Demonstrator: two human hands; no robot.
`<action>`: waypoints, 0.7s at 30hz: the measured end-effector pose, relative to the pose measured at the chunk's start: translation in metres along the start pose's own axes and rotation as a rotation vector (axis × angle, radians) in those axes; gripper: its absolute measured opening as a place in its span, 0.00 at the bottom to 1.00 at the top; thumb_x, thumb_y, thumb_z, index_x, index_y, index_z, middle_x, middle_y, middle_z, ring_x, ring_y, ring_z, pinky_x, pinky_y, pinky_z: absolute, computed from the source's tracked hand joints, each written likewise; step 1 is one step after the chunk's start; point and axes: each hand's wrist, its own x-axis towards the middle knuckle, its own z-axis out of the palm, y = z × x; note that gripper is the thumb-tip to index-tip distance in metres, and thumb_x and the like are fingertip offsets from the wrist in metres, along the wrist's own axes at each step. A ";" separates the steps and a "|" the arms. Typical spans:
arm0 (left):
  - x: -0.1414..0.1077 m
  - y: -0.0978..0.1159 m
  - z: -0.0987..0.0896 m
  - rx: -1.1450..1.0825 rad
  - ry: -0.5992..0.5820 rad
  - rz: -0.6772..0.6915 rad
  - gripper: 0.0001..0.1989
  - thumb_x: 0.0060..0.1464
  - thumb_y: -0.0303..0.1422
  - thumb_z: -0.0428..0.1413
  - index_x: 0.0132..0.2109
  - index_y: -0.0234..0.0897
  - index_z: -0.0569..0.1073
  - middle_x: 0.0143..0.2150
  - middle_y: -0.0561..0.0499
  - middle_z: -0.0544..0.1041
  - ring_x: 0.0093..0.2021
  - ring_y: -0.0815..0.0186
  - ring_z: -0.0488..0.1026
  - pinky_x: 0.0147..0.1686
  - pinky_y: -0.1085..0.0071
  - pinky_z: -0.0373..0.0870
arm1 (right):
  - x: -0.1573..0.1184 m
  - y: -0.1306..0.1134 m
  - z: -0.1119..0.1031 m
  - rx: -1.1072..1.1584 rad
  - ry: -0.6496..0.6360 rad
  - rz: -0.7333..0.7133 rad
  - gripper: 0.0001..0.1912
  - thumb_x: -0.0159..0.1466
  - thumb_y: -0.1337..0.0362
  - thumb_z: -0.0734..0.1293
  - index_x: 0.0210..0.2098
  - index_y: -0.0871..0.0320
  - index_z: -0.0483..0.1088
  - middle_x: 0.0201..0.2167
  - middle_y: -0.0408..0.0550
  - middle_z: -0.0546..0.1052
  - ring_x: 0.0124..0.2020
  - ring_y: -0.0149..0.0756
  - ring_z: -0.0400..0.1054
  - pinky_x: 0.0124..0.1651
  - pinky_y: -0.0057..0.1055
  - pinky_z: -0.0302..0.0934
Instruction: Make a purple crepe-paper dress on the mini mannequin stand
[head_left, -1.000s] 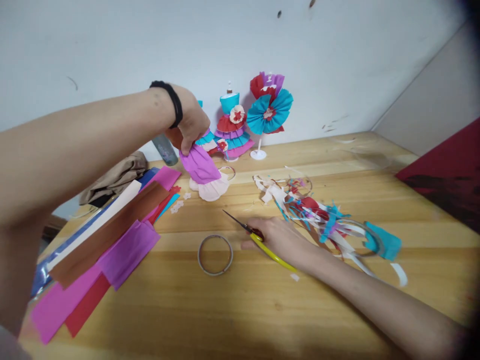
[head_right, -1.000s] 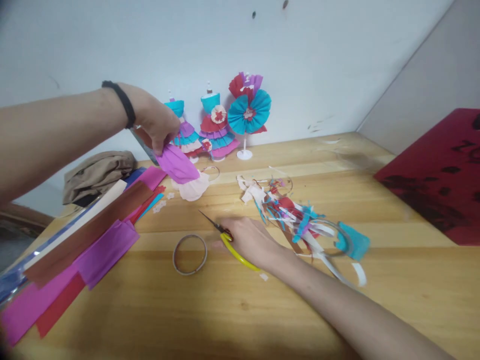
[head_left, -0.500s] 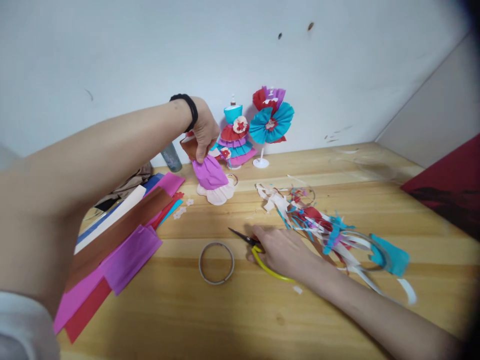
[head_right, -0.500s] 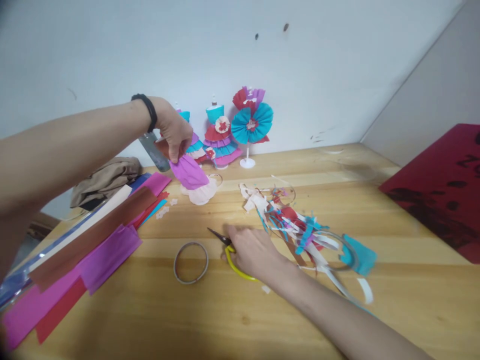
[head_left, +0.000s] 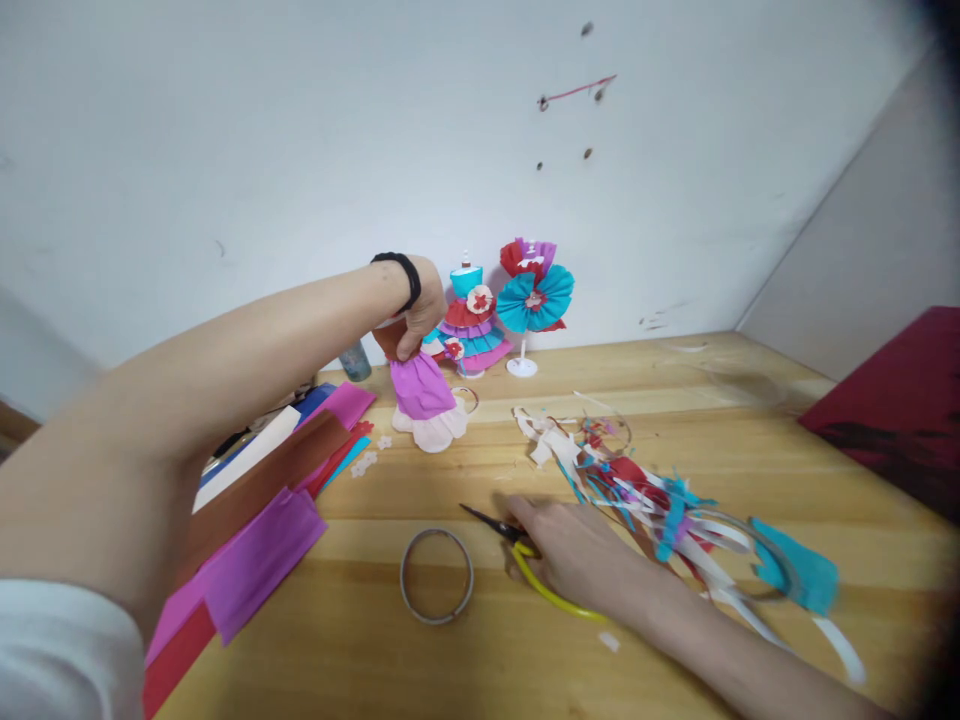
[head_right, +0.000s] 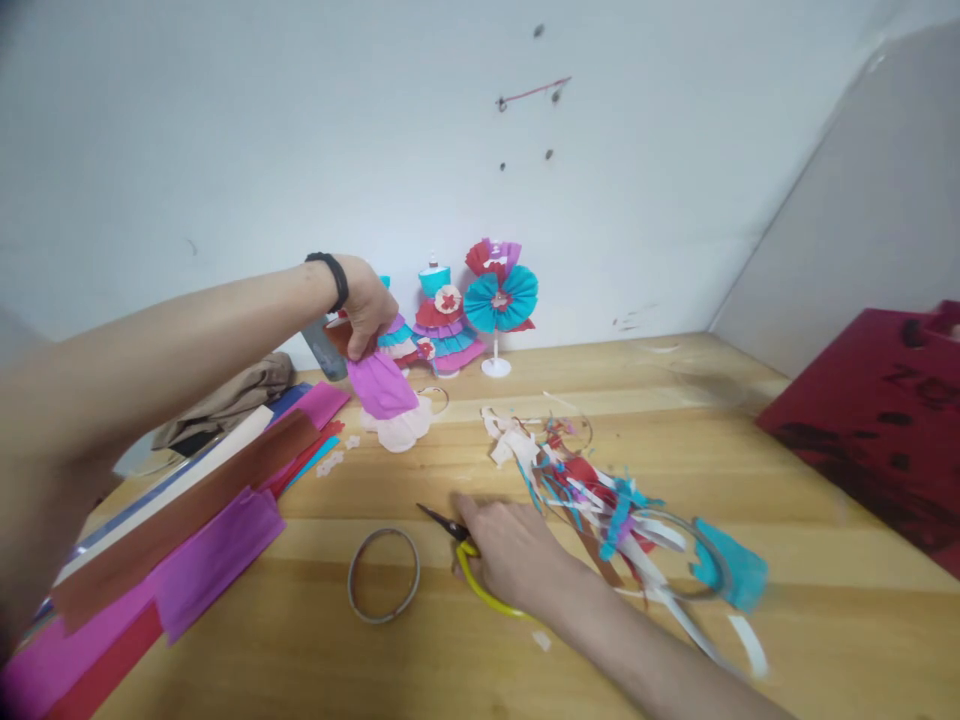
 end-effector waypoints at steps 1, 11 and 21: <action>0.006 -0.002 -0.002 -0.005 -0.004 0.006 0.17 0.41 0.42 0.65 0.40 0.42 0.83 0.36 0.47 0.80 0.53 0.46 0.70 0.53 0.54 0.65 | 0.000 0.000 0.000 -0.006 0.001 -0.005 0.16 0.61 0.69 0.64 0.49 0.60 0.71 0.38 0.57 0.82 0.40 0.47 0.77 0.32 0.31 0.50; 0.034 0.020 -0.021 0.177 -0.967 -0.076 0.07 0.27 0.26 0.67 0.19 0.38 0.78 0.26 0.47 0.77 0.37 0.47 0.75 0.44 0.52 0.70 | -0.001 0.002 0.004 -0.032 0.030 -0.031 0.16 0.63 0.69 0.63 0.49 0.60 0.70 0.37 0.57 0.82 0.38 0.46 0.77 0.32 0.32 0.50; 0.026 0.003 0.002 0.034 -0.697 0.001 0.14 0.17 0.22 0.69 0.19 0.38 0.78 0.21 0.50 0.76 0.33 0.50 0.75 0.39 0.56 0.71 | -0.002 0.003 0.005 -0.021 0.010 -0.025 0.20 0.63 0.67 0.63 0.55 0.60 0.70 0.40 0.57 0.82 0.42 0.50 0.78 0.34 0.33 0.56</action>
